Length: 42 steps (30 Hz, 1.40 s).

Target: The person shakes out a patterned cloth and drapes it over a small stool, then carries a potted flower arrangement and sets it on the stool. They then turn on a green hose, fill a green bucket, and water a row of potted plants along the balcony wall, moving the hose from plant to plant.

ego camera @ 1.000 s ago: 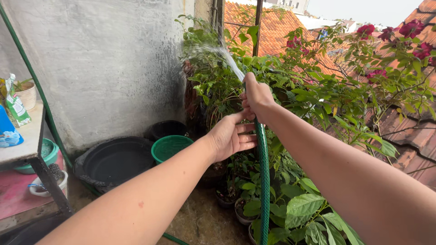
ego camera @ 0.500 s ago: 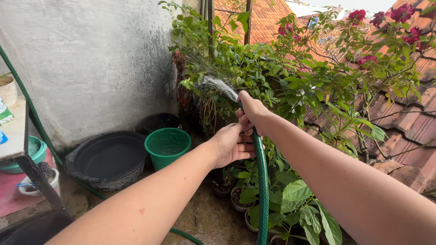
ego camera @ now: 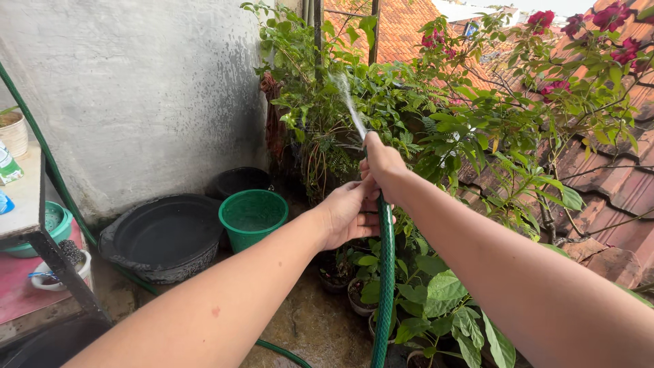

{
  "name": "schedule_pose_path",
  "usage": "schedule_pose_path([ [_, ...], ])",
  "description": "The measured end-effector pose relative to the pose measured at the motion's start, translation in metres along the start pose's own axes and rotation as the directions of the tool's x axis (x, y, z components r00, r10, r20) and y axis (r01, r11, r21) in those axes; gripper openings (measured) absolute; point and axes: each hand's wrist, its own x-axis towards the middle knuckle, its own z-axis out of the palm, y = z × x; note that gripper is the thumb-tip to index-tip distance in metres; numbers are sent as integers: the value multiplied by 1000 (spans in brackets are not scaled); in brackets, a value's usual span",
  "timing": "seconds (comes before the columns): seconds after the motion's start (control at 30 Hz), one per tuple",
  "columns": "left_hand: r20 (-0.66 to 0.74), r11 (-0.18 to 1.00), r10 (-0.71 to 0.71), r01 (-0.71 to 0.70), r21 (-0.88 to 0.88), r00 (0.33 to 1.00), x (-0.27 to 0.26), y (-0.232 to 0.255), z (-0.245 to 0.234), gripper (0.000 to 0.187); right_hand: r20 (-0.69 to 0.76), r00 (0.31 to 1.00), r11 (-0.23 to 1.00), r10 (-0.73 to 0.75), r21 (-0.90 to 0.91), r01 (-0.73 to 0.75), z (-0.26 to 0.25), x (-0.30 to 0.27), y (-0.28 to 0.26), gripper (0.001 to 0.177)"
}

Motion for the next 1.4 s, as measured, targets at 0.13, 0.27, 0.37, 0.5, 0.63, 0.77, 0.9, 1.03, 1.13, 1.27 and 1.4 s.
schedule_pose_path([
  [0.13, 23, 999, -30, 30, 19, 999, -8, -9, -1, 43, 37, 997, 998, 66, -7, -66, 0, -4, 13, 50],
  [0.27, -14, 998, -58, 59, 33, 998, -9, -10, 12, 45, -45, 998, 999, 41, 36, -39, -9, -6, 16, 52],
  [0.37, 26, 996, -62, 60, 64, 998, -8, -8, 22, 48, -94, 995, 979, 27, 201, -8, -24, -4, 6, 49],
  [0.5, 154, 973, -156, 124, 196, 976, -9, -19, 32, 46, -83, 995, 947, 60, 321, -30, -55, -5, -14, 41],
  [0.63, 269, 947, -240, 164, 276, 933, -4, -38, 40, 45, -39, 990, 968, 137, 219, -125, -67, -19, -5, 41],
  [0.77, 322, 901, -376, 262, 346, 869, -4, -61, 47, 44, -4, 970, 965, 245, 103, -243, -69, -36, 26, 41],
  [0.9, 325, 889, -395, 268, 372, 859, -8, -73, 53, 45, -28, 958, 938, 284, 217, -272, -80, -46, 40, 43],
  [1.03, 356, 890, -345, 182, 418, 869, -5, -71, 66, 46, -203, 960, 942, 194, 310, -125, -103, -54, 35, 42],
  [1.13, 351, 866, -358, 167, 471, 865, -5, -69, 81, 48, -220, 961, 941, 167, 326, -88, -117, -66, 35, 42],
  [1.27, 385, 856, -416, 212, 472, 824, -5, -74, 104, 47, -206, 962, 950, 179, 290, -115, -135, -85, 40, 42],
  [1.4, 426, 857, -446, 240, 456, 787, -4, -84, 126, 46, -156, 971, 956, 181, 261, -136, -155, -100, 48, 41],
])
